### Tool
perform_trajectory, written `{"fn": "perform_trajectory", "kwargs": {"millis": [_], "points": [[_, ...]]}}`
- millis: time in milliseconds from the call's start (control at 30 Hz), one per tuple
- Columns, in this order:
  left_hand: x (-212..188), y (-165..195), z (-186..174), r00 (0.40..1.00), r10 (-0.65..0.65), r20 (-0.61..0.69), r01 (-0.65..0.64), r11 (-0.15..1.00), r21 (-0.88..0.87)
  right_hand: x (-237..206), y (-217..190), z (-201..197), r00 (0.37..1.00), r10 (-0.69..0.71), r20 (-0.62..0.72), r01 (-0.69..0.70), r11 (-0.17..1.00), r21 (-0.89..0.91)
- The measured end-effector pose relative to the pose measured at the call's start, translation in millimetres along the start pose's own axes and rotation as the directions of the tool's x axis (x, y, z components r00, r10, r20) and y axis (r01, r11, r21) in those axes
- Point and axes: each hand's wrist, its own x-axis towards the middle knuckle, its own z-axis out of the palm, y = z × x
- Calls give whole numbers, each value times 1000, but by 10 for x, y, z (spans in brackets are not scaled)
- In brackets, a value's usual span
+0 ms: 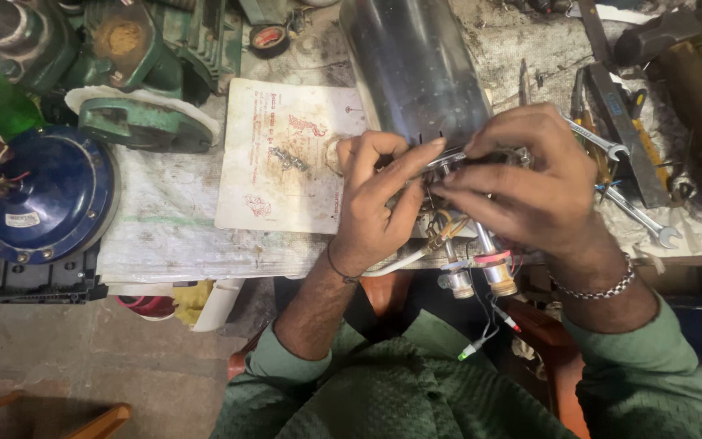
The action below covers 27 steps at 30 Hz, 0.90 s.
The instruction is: The person assembles a small electric motor on a cluttered workbench, aligning a metal flange plate onto the motor shaft and threading small screws by hand around the rim. They pick screws from the bench one at a time, tighten them, and finish by using a spanner to tighten the flange bolts.
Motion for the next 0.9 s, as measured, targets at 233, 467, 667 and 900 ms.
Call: {"fn": "perform_trajectory", "kwargs": {"millis": [233,467,667,900], "points": [[12,29,1,1000,-10,4,10,1000,-1,241,-165,-92,994,-105,24,106,994,-13],[42,46,-28,1000,3,3,-3,1000,-18,229,-238,-242,996,78,-45,-77,996,34],[72,160,-1,993,69,-98,-64,996,55,216,-336,-256,994,104,-23,-106,985,-134],[120,273,-55,995,40,-92,-49,994,-96,310,-284,-232,991,124,-52,-129,983,-127]]}}
